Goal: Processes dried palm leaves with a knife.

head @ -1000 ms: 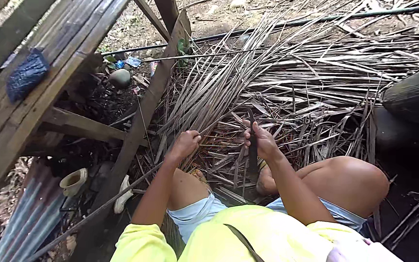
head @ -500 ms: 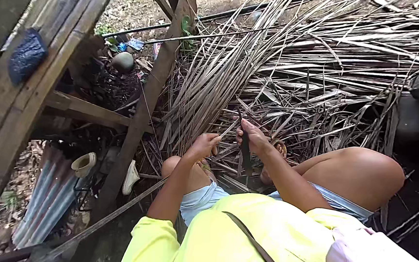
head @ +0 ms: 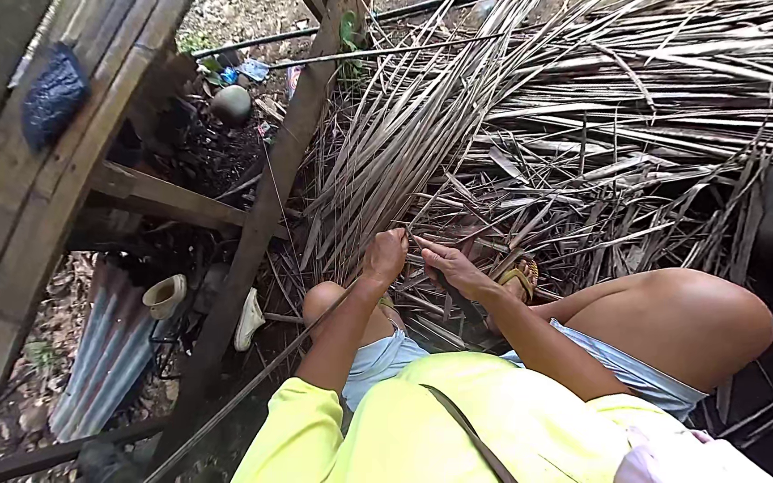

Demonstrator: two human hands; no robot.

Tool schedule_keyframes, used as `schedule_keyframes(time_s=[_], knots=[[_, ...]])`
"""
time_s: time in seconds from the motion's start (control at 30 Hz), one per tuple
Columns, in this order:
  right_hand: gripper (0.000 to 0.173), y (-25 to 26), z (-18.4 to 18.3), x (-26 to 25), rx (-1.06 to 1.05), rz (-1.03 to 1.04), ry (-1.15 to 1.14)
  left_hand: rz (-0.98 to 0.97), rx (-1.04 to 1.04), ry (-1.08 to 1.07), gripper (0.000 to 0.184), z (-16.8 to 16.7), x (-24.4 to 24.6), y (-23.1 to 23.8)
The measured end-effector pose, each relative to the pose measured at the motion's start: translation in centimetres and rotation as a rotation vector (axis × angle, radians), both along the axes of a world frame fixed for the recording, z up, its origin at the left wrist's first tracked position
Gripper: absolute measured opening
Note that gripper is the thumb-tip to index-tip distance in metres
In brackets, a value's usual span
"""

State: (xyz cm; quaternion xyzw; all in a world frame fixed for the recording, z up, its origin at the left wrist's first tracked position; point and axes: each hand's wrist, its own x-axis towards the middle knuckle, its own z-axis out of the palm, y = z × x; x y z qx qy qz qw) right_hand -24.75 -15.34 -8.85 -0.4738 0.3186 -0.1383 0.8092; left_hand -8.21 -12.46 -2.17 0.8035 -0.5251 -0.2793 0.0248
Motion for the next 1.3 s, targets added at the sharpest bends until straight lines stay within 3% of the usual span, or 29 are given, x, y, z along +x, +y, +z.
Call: schedule_keyframes(time_s=[0.27, 0.57, 0.73, 1.3], knots=[[0.047, 0.5, -0.7, 0.1, -0.059, -0.001, -0.001, -0.05, -0.014, -0.153, 0.028, -0.5, -1.3, 1.0], [0.048, 0.9, -2.0, 0.9, -0.324, -0.02, 0.31, -0.016, 0.184, -0.115, 0.036, -0.1, -1.8, 1.6], [0.049, 0.0, -2.2, 1.5, -0.186, -0.073, 0.304, -0.025, 0.017, -0.138, 0.033, -1.0, -1.4, 4.5], [0.051, -3.3, -4.3, 1.8, 0.145, -0.189, 0.232, -0.048, 0.296, -0.205, 0.033, 3.4, 2.1, 8.6]])
